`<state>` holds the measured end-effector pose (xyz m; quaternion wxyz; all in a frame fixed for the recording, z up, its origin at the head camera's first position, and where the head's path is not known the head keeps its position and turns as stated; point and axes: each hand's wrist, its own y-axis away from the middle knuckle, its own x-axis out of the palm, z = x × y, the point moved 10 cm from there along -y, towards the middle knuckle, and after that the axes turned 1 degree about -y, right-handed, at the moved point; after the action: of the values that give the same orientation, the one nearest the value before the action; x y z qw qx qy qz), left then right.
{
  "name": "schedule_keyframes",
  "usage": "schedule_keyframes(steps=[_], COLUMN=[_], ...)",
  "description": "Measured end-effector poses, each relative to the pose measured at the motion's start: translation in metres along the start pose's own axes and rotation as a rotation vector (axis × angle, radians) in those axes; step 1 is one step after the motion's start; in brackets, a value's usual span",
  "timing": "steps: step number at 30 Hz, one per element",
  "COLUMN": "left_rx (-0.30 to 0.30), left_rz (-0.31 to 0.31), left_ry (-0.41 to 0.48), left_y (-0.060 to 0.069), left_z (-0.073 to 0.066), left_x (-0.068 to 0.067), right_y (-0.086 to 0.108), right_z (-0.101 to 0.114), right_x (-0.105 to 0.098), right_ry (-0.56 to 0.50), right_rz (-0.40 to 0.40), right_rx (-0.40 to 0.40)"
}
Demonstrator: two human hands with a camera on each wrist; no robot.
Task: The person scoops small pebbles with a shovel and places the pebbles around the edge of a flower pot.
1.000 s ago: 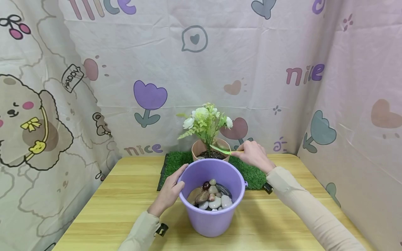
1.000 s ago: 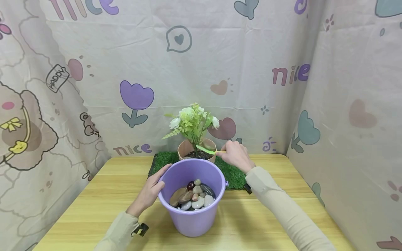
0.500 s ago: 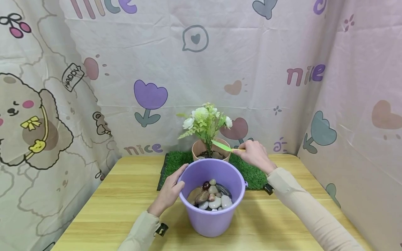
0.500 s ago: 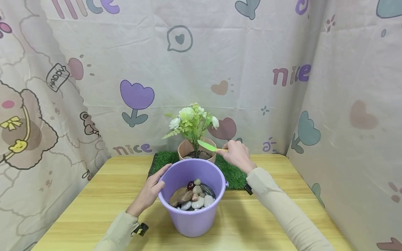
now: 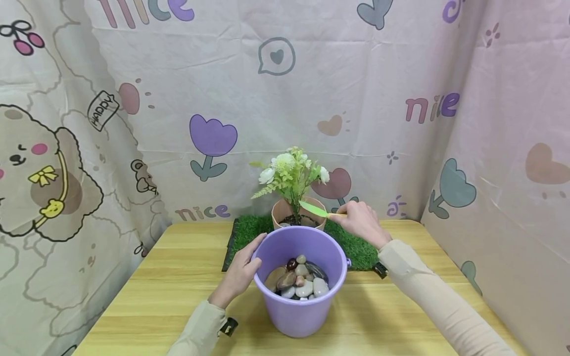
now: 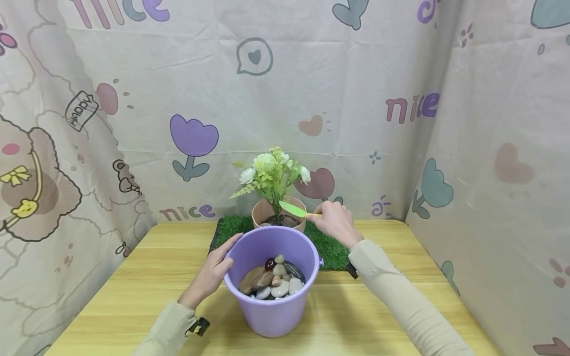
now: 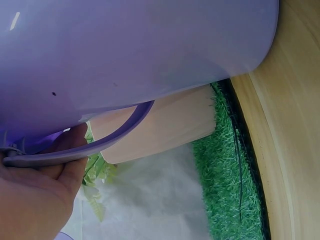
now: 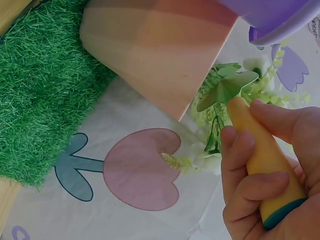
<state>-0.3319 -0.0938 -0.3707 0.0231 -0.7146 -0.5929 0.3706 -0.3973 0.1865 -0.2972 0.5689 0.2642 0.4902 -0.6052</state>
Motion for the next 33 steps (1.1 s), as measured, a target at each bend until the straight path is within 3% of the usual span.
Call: schedule_keyframes(steps=[7, 14, 26, 33], left_rx=[-0.009, -0.004, 0.008, -0.022], left_rz=[0.0, -0.005, 0.005, 0.014], left_ry=[0.0, -0.013, -0.019, 0.001], left_y=[0.0, 0.0, -0.001, 0.0], left_z=[0.001, 0.001, 0.0, 0.002], left_x=[0.0, 0.0, 0.001, 0.001], right_y=[-0.001, -0.012, -0.041, -0.057], right_z=[0.002, 0.018, 0.048, 0.059], right_x=[0.0, -0.006, 0.003, 0.012], right_ry=[0.007, 0.026, 0.068, 0.146], right_rz=[0.018, 0.071, 0.373, 0.476], right_rx=[-0.012, -0.043, -0.061, 0.058])
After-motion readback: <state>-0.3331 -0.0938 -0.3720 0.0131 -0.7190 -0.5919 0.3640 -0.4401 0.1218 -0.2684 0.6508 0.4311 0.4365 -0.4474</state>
